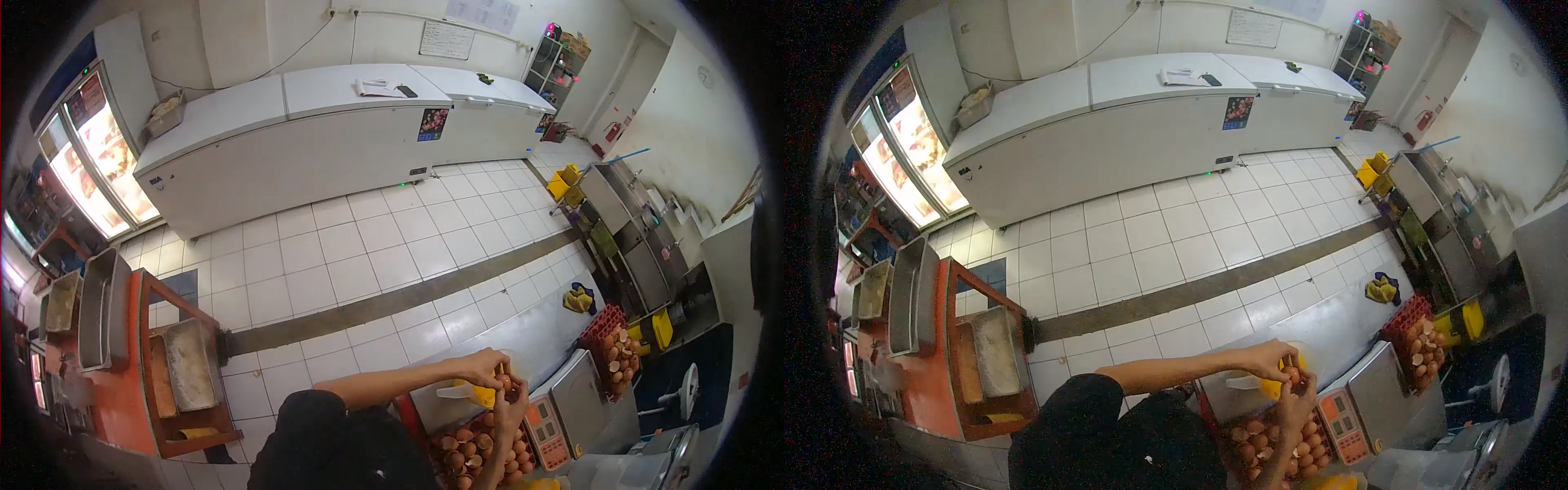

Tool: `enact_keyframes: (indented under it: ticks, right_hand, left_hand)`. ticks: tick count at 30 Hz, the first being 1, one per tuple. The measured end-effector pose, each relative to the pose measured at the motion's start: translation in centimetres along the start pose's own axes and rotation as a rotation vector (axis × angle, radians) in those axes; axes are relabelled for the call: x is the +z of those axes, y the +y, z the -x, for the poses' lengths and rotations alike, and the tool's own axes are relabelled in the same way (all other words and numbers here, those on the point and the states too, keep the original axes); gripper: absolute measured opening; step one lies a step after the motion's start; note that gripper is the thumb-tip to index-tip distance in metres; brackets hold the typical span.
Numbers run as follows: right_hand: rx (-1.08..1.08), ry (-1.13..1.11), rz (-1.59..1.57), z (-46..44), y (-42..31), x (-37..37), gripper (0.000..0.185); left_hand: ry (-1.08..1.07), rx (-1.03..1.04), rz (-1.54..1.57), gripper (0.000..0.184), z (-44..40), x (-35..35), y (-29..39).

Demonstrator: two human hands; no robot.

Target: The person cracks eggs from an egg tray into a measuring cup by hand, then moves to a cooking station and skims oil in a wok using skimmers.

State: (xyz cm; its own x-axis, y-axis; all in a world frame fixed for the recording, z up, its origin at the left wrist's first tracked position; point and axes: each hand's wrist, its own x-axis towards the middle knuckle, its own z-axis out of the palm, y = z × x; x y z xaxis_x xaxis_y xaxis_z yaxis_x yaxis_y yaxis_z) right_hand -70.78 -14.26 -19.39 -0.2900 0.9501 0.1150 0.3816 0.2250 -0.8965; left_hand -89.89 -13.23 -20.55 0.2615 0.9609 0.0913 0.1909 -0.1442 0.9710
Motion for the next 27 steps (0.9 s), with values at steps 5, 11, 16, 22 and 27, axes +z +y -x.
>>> enact_keyframes:
  ticks: [5, 11, 16, 22, 27]
  right_hand:
    - [-0.011, -0.008, 0.036, 0.0, -0.6, 0.0, 0.030]
    - [-0.015, 0.002, 0.067, 0.1, -1.1, 0.1, 0.029]
    - [-0.064, 0.044, 0.045, 0.3, -3.3, 0.9, 0.029]
    - [-0.065, 0.148, 0.164, 0.0, -2.2, 1.4, 0.029]
    - [-0.114, 0.141, 0.120, -0.2, -1.1, 1.1, 0.035]
  left_hand:
    - [0.017, -0.030, -0.033, 0.043, 0.3, -0.4, 1.1]
    - [0.022, 0.000, -0.026, 0.042, 0.3, -0.6, 1.2]
    - [-0.037, 0.030, -0.045, 0.041, 0.0, -1.1, 0.9]
    - [-0.022, -0.046, -0.117, 0.045, -0.5, -1.4, 0.8]
    - [-0.068, -0.025, -0.080, 0.037, -1.0, -1.7, 0.4]
